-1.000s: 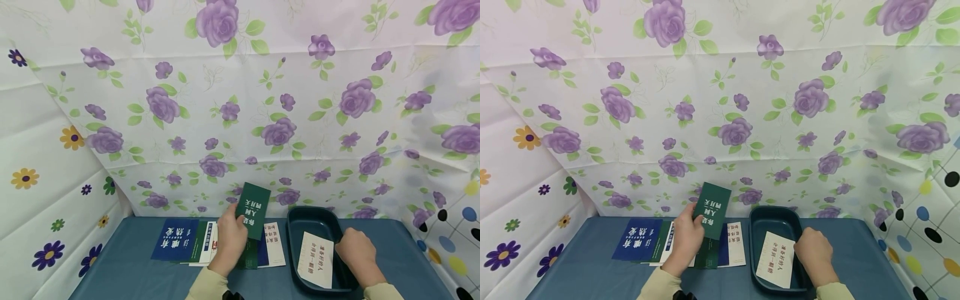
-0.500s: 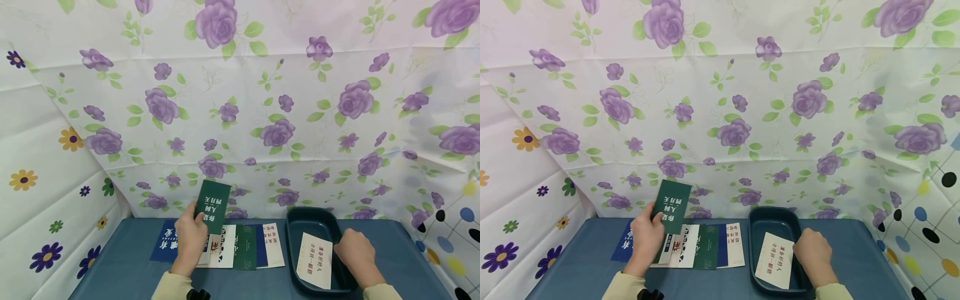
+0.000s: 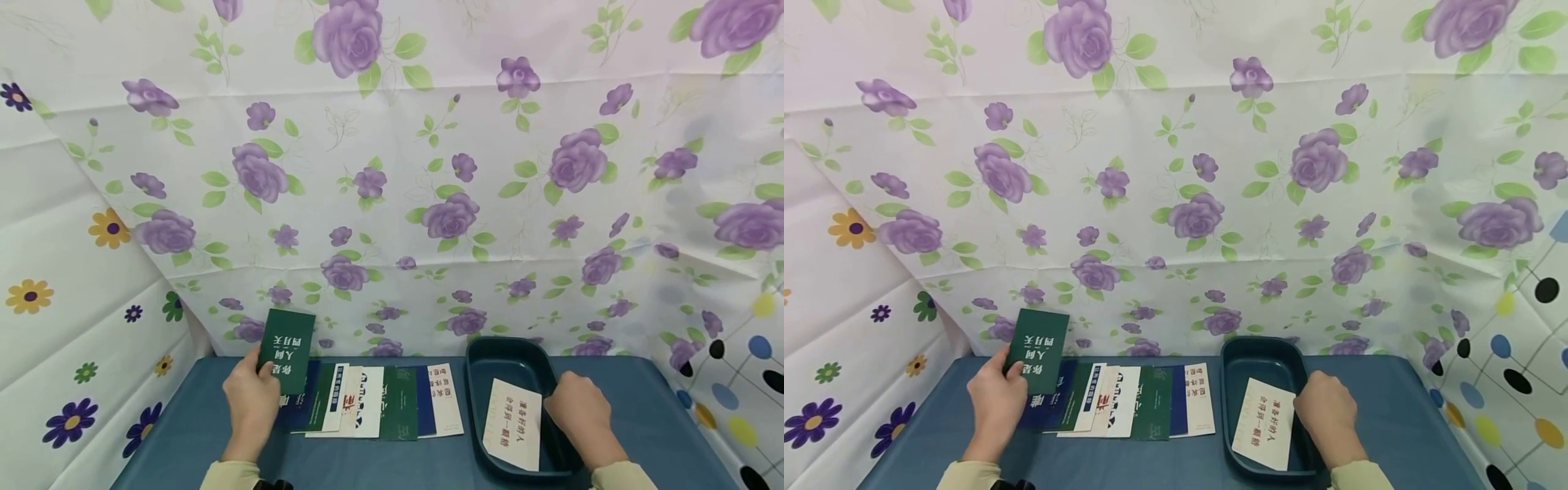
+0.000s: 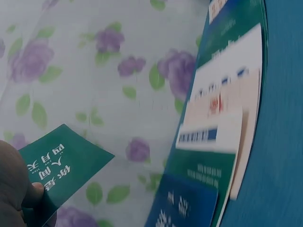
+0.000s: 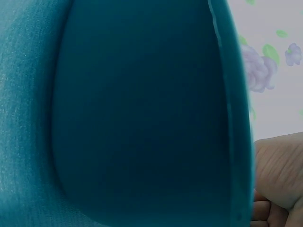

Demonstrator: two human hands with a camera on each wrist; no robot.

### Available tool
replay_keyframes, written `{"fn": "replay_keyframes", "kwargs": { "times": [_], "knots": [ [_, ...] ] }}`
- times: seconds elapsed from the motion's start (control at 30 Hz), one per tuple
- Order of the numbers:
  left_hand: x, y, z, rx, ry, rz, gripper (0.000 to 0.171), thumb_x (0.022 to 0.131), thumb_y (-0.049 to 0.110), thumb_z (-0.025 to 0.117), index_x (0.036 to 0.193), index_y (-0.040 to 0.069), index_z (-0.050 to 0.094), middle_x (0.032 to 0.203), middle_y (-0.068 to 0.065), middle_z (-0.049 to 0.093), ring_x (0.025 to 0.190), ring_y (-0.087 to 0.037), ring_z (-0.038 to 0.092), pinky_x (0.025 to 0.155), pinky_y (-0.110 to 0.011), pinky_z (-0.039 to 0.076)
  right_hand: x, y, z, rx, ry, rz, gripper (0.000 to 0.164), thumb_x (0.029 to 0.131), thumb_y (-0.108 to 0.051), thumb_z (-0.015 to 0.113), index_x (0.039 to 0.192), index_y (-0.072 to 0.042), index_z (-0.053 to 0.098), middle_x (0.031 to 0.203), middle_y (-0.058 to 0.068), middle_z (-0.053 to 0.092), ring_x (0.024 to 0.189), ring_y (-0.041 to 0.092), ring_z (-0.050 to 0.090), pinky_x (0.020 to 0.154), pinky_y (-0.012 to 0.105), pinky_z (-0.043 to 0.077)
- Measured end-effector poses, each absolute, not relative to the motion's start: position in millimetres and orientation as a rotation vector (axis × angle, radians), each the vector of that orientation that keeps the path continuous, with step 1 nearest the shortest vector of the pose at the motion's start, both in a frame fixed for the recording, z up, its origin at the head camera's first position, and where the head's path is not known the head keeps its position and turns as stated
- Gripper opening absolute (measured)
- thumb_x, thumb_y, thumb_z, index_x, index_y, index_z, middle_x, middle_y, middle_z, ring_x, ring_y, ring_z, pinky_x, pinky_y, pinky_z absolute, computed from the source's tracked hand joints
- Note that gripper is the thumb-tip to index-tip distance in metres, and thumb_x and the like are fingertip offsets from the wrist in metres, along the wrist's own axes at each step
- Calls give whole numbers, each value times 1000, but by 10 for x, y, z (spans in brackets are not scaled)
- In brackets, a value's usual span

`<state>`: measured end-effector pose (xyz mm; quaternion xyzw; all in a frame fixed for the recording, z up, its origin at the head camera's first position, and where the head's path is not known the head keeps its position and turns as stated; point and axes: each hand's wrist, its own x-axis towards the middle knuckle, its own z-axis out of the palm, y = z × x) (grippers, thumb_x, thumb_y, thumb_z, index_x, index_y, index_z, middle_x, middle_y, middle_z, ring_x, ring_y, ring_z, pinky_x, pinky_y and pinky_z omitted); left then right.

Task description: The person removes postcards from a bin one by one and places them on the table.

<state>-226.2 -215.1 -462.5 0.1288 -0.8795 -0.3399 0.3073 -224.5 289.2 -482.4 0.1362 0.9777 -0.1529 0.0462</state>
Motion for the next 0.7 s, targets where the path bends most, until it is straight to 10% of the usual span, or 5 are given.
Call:
{"fn": "replay_keyframes", "kwargs": {
  "times": [0.7],
  "knots": [
    [-2366, -2818, -4902, 636, -2574, -907, 38, 86, 3, 50, 123, -5, 54, 110, -28, 57, 93, -40, 56, 72, -53, 45, -2217, 2885, -4824, 430, 2993, -479, 18, 79, -20, 64, 80, -3, 59, 64, 7, 52, 56, 22, 50, 47, 39, 41]
  ]
}}
